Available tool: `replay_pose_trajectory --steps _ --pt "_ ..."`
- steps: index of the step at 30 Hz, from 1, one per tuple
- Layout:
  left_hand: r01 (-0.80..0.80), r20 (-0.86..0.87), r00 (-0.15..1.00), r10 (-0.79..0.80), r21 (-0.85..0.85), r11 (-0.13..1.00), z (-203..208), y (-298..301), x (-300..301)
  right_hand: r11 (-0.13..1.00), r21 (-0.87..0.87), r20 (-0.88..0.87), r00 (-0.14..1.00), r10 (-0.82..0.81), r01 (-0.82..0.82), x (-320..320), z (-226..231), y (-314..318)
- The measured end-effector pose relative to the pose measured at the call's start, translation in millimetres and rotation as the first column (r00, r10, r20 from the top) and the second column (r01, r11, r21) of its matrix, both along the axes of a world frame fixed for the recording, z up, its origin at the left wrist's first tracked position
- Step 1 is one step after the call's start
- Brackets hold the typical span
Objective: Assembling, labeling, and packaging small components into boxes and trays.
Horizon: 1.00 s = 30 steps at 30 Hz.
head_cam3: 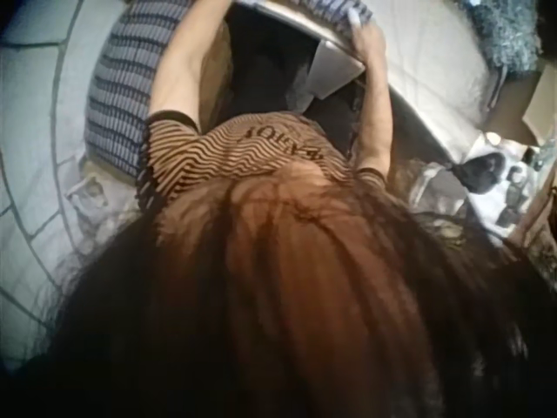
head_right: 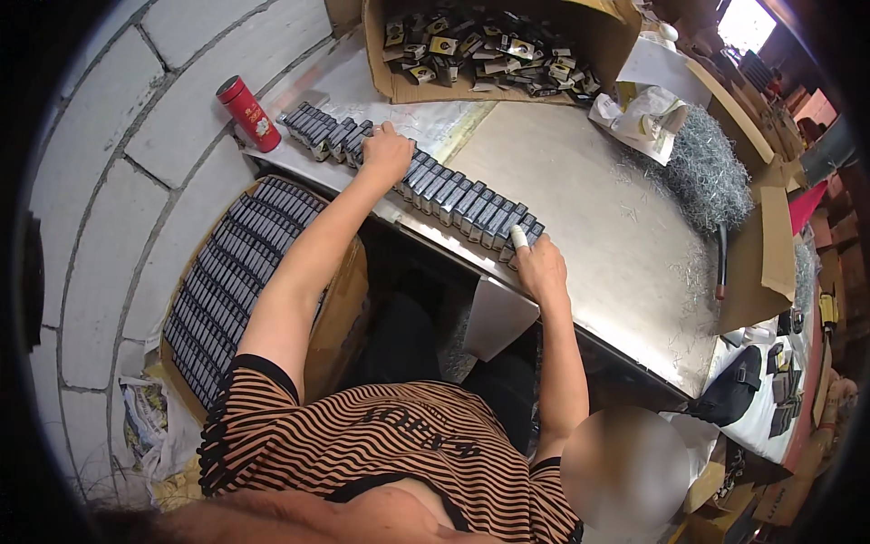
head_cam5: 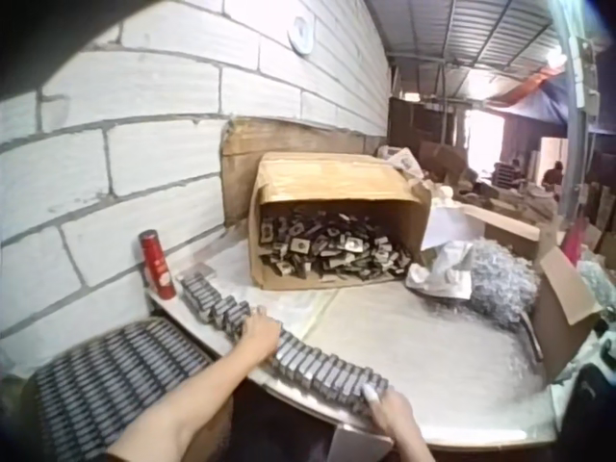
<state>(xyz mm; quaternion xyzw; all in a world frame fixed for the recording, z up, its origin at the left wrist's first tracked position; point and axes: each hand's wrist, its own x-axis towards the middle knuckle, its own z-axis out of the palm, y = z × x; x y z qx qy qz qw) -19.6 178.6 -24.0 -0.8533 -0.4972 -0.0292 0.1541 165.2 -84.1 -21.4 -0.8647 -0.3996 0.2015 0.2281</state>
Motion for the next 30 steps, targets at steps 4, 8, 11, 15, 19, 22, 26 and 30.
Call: replay_pose_trajectory --steps 4,8,11,15,19,22,26,30 --pt "-0.092 0.014 0.996 0.093 -0.059 0.994 -2 5 6 0.998 0.061 -0.018 1.0 0.012 -0.011 7 -11 -1" --pt "-0.051 0.174 0.983 0.06 -0.055 0.997 -8 9 -4 0.999 0.038 0.003 1.0 0.016 -0.016 6 -8 2" --pt "-0.045 0.221 0.972 0.08 -0.157 0.987 1 12 -7 1.0 -0.004 -0.021 1.0 -0.008 0.008 10 -1 2" --pt "0.037 0.379 0.918 0.117 -0.375 0.926 17 8 -10 0.999 0.009 0.07 0.997 -0.041 0.041 -2 10 7" --pt "0.096 0.587 0.801 0.113 -0.312 0.945 -8 -7 -4 0.984 0.178 0.034 0.999 -0.017 0.011 4 -14 1" --pt "0.183 0.878 0.476 -0.052 -0.041 0.982 -13 -38 -2 0.908 0.418 0.188 0.973 -0.131 0.042 3 -11 -28" --pt "0.332 0.955 0.061 -0.29 0.254 0.908 -4 -100 12 0.76 0.648 0.295 0.937 -0.187 -0.053 29 -5 -75" --pt "0.604 0.994 -0.018 0.111 -0.078 0.793 -46 -122 6 0.849 0.529 0.285 0.939 -0.195 0.016 50 -35 -109"
